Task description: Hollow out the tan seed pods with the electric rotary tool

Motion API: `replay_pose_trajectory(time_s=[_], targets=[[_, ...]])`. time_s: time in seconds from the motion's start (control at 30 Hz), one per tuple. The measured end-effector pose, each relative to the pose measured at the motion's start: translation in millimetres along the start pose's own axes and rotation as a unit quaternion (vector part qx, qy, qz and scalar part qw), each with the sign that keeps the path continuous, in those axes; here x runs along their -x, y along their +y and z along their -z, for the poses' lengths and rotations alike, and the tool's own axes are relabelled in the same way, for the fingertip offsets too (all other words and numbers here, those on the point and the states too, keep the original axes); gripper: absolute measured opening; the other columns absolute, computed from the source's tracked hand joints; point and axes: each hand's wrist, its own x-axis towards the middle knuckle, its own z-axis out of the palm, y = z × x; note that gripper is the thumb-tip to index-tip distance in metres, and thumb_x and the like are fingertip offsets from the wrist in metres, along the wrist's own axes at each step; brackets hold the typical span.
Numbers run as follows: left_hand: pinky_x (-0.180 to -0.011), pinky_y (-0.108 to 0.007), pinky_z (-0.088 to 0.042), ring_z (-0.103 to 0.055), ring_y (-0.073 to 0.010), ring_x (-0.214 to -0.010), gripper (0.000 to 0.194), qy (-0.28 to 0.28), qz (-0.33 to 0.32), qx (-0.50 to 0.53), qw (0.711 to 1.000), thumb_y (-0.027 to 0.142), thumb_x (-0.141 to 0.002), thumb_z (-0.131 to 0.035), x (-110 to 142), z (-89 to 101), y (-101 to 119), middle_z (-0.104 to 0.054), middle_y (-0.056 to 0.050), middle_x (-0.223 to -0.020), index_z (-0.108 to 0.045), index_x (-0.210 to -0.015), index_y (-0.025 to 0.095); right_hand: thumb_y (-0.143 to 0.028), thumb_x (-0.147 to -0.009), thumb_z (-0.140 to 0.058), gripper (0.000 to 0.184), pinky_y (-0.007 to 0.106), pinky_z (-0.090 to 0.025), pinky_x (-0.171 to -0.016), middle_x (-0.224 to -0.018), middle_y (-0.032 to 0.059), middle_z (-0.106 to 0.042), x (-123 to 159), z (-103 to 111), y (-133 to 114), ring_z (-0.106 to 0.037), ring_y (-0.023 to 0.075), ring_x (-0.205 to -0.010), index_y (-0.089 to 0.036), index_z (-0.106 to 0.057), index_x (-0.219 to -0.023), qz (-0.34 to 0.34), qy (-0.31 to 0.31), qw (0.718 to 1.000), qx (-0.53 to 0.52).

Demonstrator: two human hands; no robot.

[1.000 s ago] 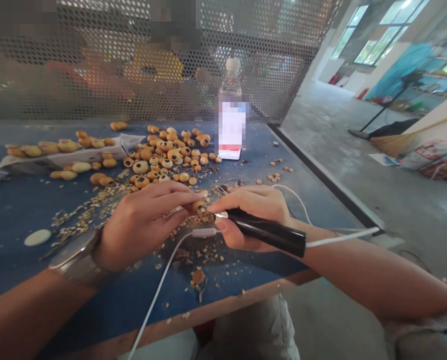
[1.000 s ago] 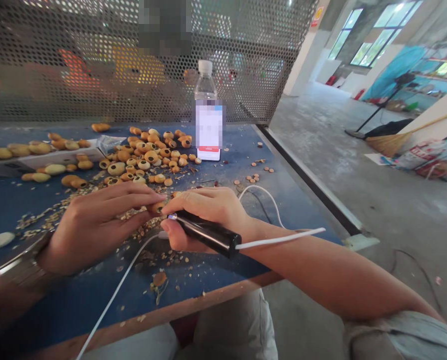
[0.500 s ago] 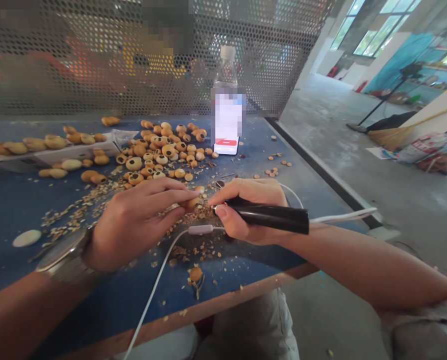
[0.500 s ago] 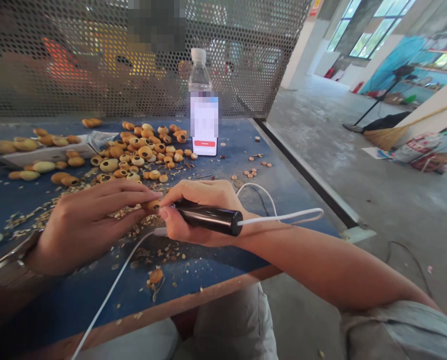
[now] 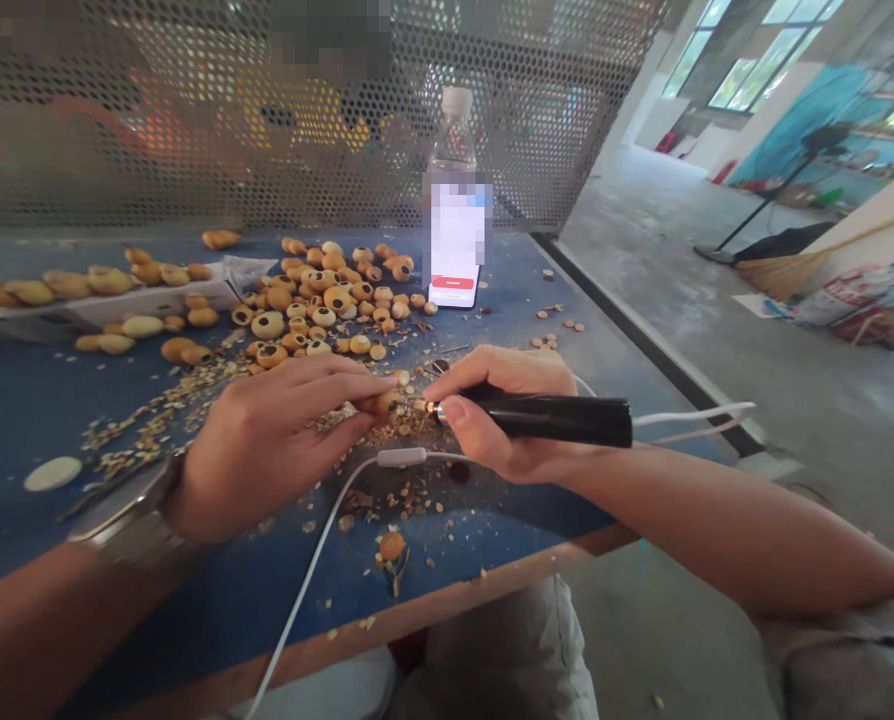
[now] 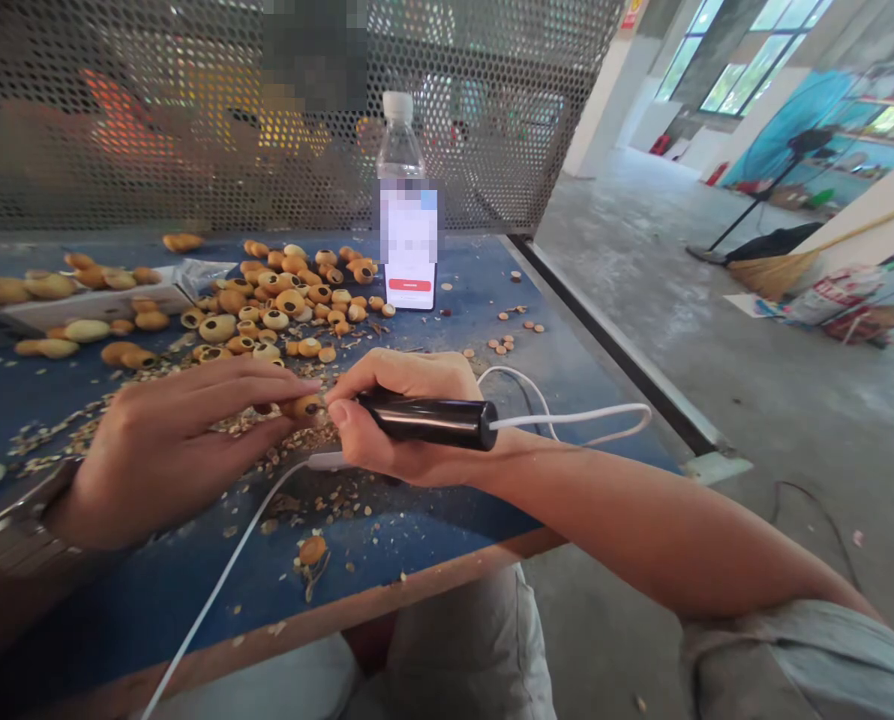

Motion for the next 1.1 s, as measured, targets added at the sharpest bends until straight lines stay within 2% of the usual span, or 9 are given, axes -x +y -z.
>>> replay_pose_trajectory(time_s=[0.3, 0.77, 1.1], targets=[[-0.091, -0.027, -0.057, -0.075, -0.0131, -0.1, 0.018, 0.01, 0.021, 0.007, 1.0, 0.023, -0.098, -0.07, 0.7, -1.1, 0.5, -0.08, 0.005, -0.103, -0.073, -0.115, 0.028, -0.016, -0.083, -0.066, 0.008, 0.014, -0.053, -0.061, -0.071, -0.0017, -0.077, 2.7, -4.9, 3.5, -0.066, 0.0051, -0.058, -0.016, -0.074, -0.083, 0.071, 0.021, 0.997, 0.014], [-0.095, -0.027, -0.057, -0.075, -0.0141, -0.101, 0.021, 0.011, 0.013, 0.002, 1.0, 0.014, -0.095, -0.072, 0.3, 0.5, 1.9, -0.079, 0.002, -0.106, -0.074, -0.112, 0.025, -0.015, -0.082, -0.067, 0.008, 0.011, -0.052, -0.064, -0.069, -0.0012, -0.076, 1.4, -6.1, 4.3, -0.066, 0.0038, -0.059, -0.013, -0.075, -0.081, 0.061, 0.017, 0.998, -0.012], [-0.095, -0.026, -0.057, -0.075, -0.013, -0.1, 0.021, 0.017, 0.009, 0.014, 1.0, 0.012, -0.094, -0.072, -1.3, 0.9, 2.4, -0.079, 0.002, -0.106, -0.074, -0.111, 0.025, -0.019, -0.083, -0.067, 0.009, 0.016, -0.051, -0.057, -0.069, -0.0022, -0.075, 1.8, -5.8, 3.3, -0.058, 0.0044, -0.05, -0.017, -0.076, -0.08, 0.028, 0.013, 0.999, -0.021]])
